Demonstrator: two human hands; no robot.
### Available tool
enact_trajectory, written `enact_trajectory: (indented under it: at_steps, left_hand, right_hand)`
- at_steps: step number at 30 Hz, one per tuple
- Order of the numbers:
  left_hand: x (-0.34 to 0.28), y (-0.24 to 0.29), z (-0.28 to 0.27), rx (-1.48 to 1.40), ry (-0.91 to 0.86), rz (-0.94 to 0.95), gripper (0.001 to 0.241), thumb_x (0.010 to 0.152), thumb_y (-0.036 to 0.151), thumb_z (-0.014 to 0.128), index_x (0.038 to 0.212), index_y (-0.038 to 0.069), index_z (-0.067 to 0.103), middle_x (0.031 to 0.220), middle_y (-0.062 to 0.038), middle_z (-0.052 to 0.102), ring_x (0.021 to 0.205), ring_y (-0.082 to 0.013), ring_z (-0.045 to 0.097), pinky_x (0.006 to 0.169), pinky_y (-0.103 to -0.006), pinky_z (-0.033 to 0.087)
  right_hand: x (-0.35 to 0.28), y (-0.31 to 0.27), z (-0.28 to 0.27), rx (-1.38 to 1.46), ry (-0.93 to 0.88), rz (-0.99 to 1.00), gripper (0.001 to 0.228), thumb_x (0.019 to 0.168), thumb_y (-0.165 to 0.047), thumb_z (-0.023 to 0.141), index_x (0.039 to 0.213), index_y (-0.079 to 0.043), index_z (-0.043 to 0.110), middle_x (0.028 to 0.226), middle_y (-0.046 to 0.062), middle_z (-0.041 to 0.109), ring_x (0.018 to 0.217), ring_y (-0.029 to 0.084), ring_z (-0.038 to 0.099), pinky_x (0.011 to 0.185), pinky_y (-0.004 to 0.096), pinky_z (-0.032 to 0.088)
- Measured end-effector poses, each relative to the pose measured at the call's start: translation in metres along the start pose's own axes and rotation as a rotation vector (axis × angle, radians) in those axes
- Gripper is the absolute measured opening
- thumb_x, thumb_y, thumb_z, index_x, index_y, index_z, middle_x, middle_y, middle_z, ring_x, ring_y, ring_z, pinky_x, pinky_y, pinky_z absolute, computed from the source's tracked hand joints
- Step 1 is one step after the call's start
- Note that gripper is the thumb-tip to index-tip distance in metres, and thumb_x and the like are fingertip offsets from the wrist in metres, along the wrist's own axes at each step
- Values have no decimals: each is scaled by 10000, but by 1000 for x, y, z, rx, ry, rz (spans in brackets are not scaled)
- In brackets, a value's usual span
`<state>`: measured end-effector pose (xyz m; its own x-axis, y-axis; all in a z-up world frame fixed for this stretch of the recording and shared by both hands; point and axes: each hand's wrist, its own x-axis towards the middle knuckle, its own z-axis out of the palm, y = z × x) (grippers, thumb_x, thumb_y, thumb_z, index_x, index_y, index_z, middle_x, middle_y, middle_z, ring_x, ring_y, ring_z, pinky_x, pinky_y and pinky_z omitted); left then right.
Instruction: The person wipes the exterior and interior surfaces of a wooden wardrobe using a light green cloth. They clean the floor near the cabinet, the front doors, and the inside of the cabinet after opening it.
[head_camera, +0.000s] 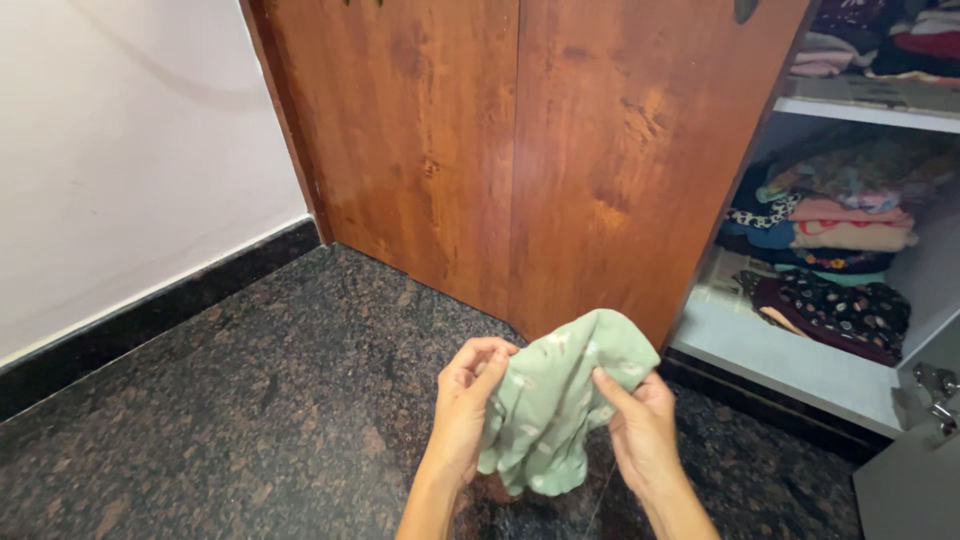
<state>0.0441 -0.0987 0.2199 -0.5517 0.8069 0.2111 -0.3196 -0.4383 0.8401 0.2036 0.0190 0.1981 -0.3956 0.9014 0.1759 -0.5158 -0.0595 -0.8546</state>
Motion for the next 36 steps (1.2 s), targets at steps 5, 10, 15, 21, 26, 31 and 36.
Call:
enact_trajectory:
  at_steps: [5, 10, 15, 21, 26, 31, 36]
  left_hand:
    - [-5, 10, -2, -12, -87, -19, 212, 912, 116, 710, 1109, 44, 678, 919, -10, 708, 872, -88, 650, 809, -253, 511]
    - [-4, 7, -25, 105, -87, -50, 370, 790, 54, 800, 1132, 67, 662, 889, -6, 720, 855, -101, 682, 797, -269, 534]
    - [-2, -12, -63, 41, -15, -234, 334, 903, 305, 741, 1124, 62, 680, 817, -21, 685, 769, -112, 651, 724, -296, 524]
    - [-12, -22, -68, 390, -92, -501, 423, 824, 369, 706, 1188, 154, 678, 1056, 42, 772, 1068, -126, 692, 897, -360, 528]
    - [-16, -20, -45, 260, -446, -402, 439, 861, 348, 730, 1240, 129, 695, 1182, 26, 746, 1190, -122, 629, 1064, -297, 430]
    - [-14, 9, -47, 539, -444, -338, 392, 775, 278, 835, 1060, 25, 747, 957, -64, 767, 915, -195, 692, 853, -385, 544]
    - [-9, 17, -22, 1348, 110, -185, 385, 815, 470, 769, 961, 116, 807, 927, -123, 742, 928, -311, 734, 815, -448, 515]
  right_hand:
    - [4, -7, 2, -8, 75, -85, 354, 910, -9, 654, 1263, 13, 626, 1232, 105, 713, 1112, 185, 687, 961, 364, 547]
    - [3, -16, 10, -92, 69, -45, 288, 1005, -101, 583, 1256, 29, 638, 1206, 134, 713, 1085, 216, 674, 943, 385, 527]
    - [1, -24, 8, 238, -68, 252, 345, 1041, -252, 458, 1231, -5, 606, 1199, 113, 710, 1108, 239, 689, 968, 448, 528]
    - [-1, -13, 1, 97, -179, 432, 381, 1012, -269, 480, 1225, 5, 637, 1164, 126, 730, 1060, 236, 697, 956, 409, 537]
    - [-1, -5, -5, -22, -383, 468, 332, 988, -236, 538, 1192, 2, 647, 1083, 114, 750, 952, 206, 723, 870, 364, 573]
    - [5, -32, 0, -696, -511, 125, 256, 957, -227, 678, 1000, 18, 737, 872, 115, 745, 740, 183, 685, 688, 366, 526]
    - [-16, -40, 39, -1425, -130, -212, 258, 883, -336, 733, 973, -96, 763, 743, 171, 725, 713, 308, 714, 632, 404, 516]
